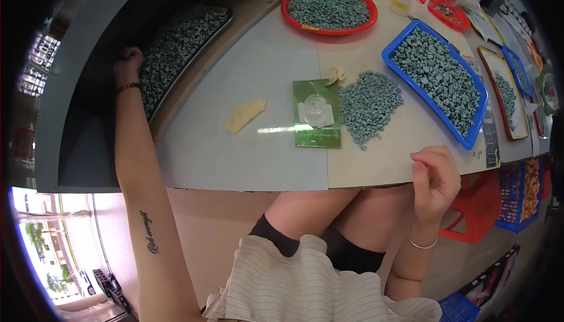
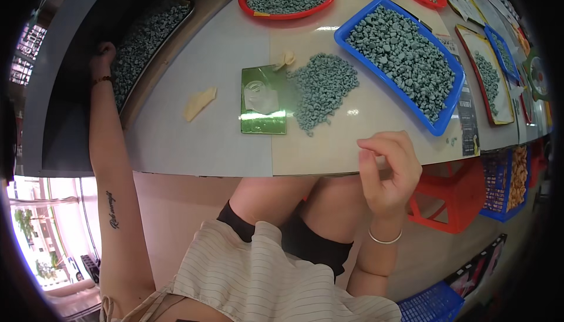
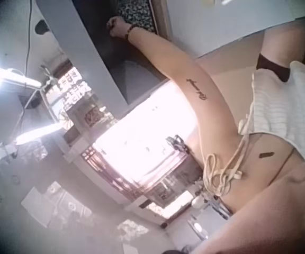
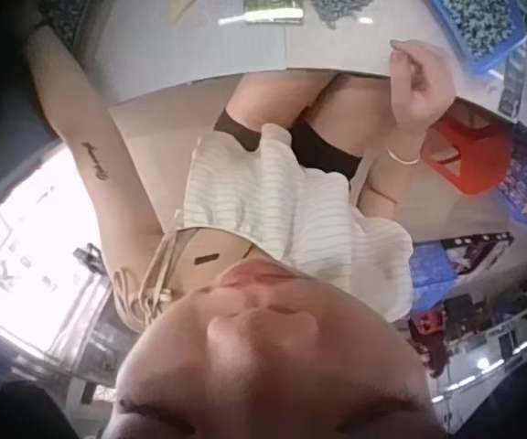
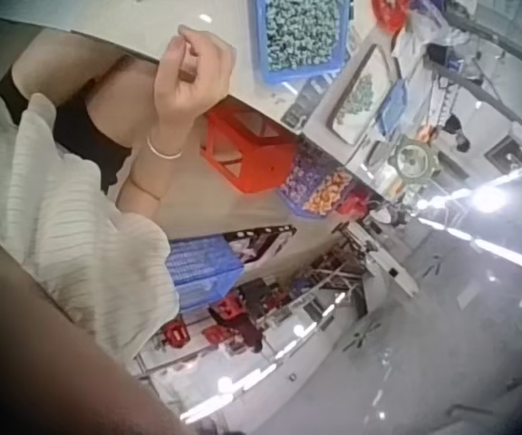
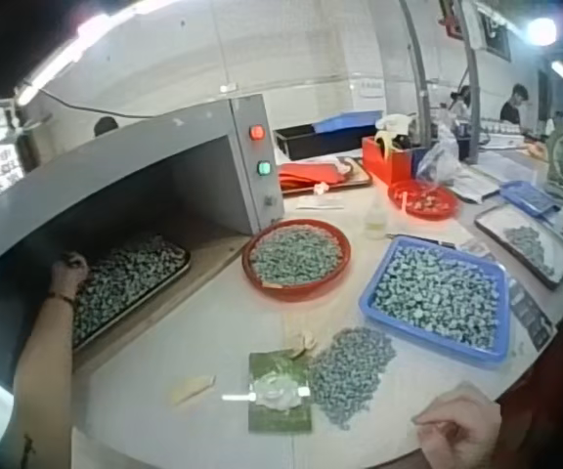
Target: The person assembles small parts by picking them up from the table, dipping pieces into an adhesive container, and fitting them together by hand. They also refill the adhesive container using a squeeze bottle.
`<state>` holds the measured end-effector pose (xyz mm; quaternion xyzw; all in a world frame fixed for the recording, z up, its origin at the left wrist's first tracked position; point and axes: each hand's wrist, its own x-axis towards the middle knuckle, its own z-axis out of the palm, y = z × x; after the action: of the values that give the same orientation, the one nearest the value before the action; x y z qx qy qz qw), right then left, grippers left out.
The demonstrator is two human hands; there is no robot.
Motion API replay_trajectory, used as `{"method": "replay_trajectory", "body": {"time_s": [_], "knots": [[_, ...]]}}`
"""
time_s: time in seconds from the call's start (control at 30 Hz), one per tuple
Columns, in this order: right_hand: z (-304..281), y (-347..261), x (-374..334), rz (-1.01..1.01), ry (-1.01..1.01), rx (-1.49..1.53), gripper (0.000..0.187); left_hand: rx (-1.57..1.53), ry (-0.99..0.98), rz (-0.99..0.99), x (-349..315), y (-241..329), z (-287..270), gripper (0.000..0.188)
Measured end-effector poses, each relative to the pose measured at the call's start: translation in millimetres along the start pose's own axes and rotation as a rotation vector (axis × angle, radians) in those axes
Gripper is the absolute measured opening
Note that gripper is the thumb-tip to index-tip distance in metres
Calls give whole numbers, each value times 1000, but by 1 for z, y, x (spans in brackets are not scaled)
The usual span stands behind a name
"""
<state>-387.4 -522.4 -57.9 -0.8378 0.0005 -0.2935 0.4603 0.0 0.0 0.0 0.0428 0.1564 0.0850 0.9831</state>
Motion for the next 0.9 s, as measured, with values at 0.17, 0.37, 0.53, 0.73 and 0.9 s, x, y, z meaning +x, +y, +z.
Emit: {"method": "replay_trajectory", "body": {"time_s": [0.17,0.37,0.53,0.73,0.9], "knots": [[17,-8,12,-88,-64,-171,12,341,-306,-197,-18,-10,-22,33],[30,-11,28,-170,-178,-343,10,529,-570,-588,-214,-141,-48,35],[39,-2,26,-163,-195,-467,10,418,-387,-913,-317,-181,-109,32],[31,-51,11,-71,-259,73,16,355,51,-1128,-361,-227,-139,26],[58,-55,-9,-208,-264,183,21,341,-239,-1288,-360,-232,-163,28]]}}
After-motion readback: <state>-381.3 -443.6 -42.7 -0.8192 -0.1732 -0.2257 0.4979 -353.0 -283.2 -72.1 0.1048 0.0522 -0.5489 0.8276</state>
